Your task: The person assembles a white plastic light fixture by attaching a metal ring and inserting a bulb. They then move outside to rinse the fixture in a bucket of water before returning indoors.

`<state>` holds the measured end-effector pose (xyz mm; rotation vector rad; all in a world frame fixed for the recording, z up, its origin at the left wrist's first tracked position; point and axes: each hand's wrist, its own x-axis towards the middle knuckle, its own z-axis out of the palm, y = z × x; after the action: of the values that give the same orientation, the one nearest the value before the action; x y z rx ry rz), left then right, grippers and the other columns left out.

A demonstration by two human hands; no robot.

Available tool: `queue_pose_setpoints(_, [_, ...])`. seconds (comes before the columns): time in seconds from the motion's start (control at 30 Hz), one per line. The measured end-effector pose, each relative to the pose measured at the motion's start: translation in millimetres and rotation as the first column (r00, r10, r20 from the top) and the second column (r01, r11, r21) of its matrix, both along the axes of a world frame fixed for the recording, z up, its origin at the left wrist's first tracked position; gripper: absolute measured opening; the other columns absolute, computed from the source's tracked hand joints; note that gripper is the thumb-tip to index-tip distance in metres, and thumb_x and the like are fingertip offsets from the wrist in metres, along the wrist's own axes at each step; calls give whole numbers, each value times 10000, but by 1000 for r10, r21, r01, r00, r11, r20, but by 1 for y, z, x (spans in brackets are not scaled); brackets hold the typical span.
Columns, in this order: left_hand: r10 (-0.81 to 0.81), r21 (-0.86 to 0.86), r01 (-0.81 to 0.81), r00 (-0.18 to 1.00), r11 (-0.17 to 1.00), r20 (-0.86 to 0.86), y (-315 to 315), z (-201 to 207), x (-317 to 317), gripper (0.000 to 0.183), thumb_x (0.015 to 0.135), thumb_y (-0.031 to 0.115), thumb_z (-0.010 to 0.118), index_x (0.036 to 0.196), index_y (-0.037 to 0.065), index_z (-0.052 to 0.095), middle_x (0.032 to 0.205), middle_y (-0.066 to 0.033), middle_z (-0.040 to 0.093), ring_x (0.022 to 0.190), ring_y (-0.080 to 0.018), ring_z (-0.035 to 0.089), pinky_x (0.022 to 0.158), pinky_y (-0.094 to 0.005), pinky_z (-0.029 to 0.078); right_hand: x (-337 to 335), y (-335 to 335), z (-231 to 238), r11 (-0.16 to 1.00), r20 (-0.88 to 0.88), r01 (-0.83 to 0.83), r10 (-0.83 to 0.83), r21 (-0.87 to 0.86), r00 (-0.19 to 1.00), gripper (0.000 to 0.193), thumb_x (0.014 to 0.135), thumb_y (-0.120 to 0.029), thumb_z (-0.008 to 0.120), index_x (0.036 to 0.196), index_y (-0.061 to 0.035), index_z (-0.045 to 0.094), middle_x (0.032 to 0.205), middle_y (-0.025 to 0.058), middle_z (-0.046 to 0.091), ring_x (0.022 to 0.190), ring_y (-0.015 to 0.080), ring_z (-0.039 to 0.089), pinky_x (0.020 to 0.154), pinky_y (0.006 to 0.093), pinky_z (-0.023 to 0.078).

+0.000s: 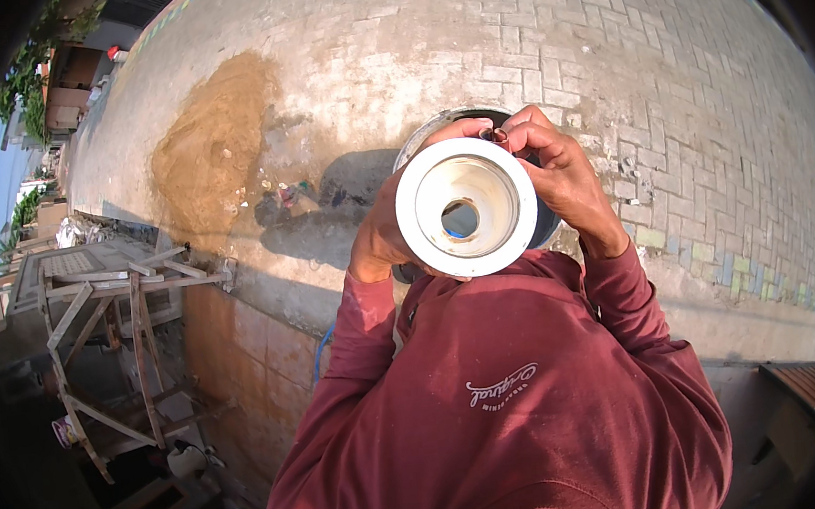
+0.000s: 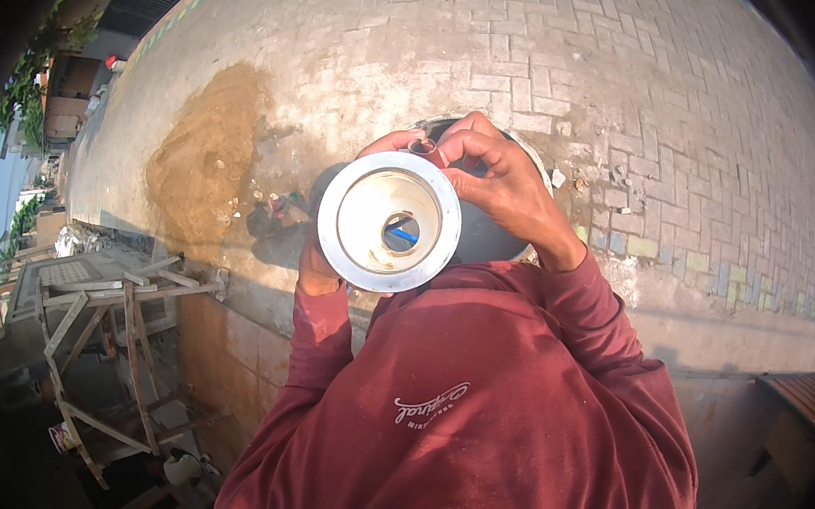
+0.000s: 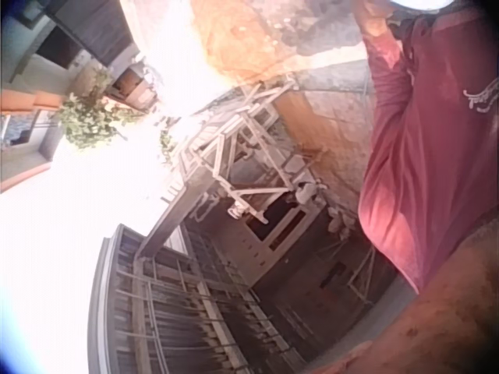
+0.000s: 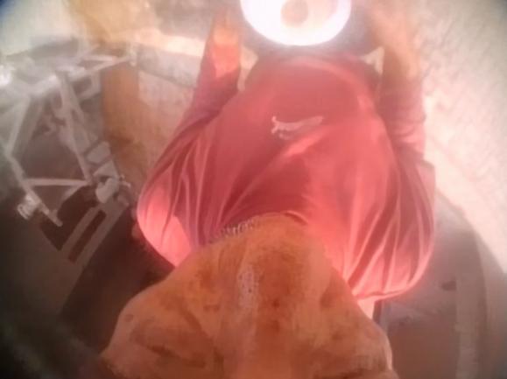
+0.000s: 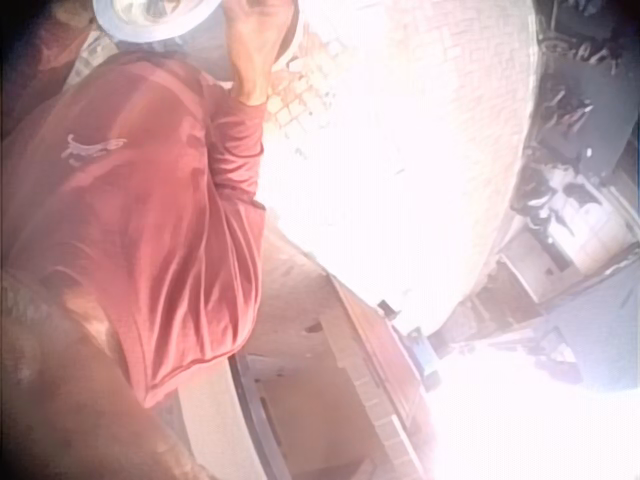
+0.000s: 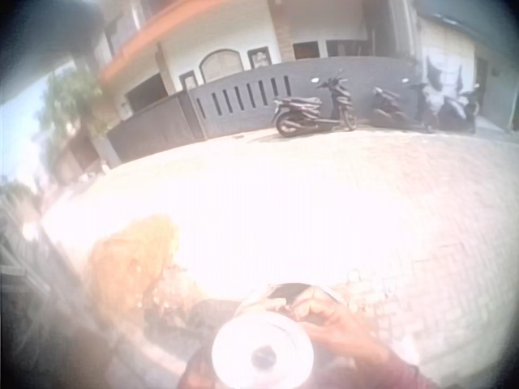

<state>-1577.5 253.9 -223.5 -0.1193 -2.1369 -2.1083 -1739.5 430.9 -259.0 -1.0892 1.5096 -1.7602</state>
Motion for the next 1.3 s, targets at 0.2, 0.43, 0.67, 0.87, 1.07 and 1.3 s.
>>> queue_pose_setpoints(0.2, [65, -96, -71, 996, 993, -67, -5, -12, 10, 996, 678, 393, 948, 1474, -8, 503, 1457, -122, 572, 1282, -214, 589, 1099, -373, 471, 7, 1, -1, 999, 277, -40, 43, -17, 960, 177, 924, -47, 752, 1001, -90, 599, 933, -63, 545, 868, 48, 514, 818, 223, 453])
queue_pose_setpoints(0.43, [175, -184, -157, 981, 970, 86, 3, 8, 8, 984, 545, 330, 1037, 1358, 4, 588, 1252, -87, 691, 1134, -203, 641, 1004, -363, 515, 7, -5, -3, 997, 424, -68, 52, 21, 904, 130, 945, -23, 687, 1034, -84, 613, 920, -80, 564, 778, -9, 486, 636, 196, 413])
queue_pose_setpoints(0.67, [215, -23, -217, 934, 976, 284, 17, 30, -5, 808, 677, 339, 963, 1321, -2, 615, 1201, -104, 709, 1108, -209, 660, 982, -346, 528, 0, 2, 7, 986, 317, 111, -145, 123, 937, 202, 981, -110, 659, 1155, -63, 750, 843, -69, 602, 693, 42, 485, 624, 201, 404])
queue_pose_setpoints(0.87, [96, -28, -92, 911, 995, 402, 13, 38, -1, 659, 739, 295, 879, 1278, -7, 649, 1156, -89, 709, 1085, -172, 646, 942, -339, 519, -16, 14, 30, 997, -358, 71, -56, 29, 932, 200, 924, -64, 730, 1115, -90, 786, 933, 4, 592, 870, 155, 572, 781, 313, 484])
queue_pose_setpoints(1.07, [-87, 343, -74, 898, 937, 432, -3, 20, 11, 802, 776, 456, 855, 1365, -3, 562, 1209, -104, 654, 1131, -206, 612, 981, -336, 495, -11, 8, 22, 973, -641, -227, 148, -42, 753, 273, 988, -271, 700, 1169, -84, 781, 1140, 76, 647, 1100, 293, 604, 932, 420, 515])
queue_pose_setpoints(1.3, [-91, 415, -98, 907, 904, 412, -30, -4, 22, 924, 804, 592, 824, 1436, -10, 518, 1278, -148, 658, 1165, -214, 638, 987, -333, 520, 6, 15, 26, 937, -259, -348, 344, 32, 902, 417, 862, -241, 852, 1232, -75, 756, 1239, 77, 577, 1086, 251, 644, 949, 382, 570])
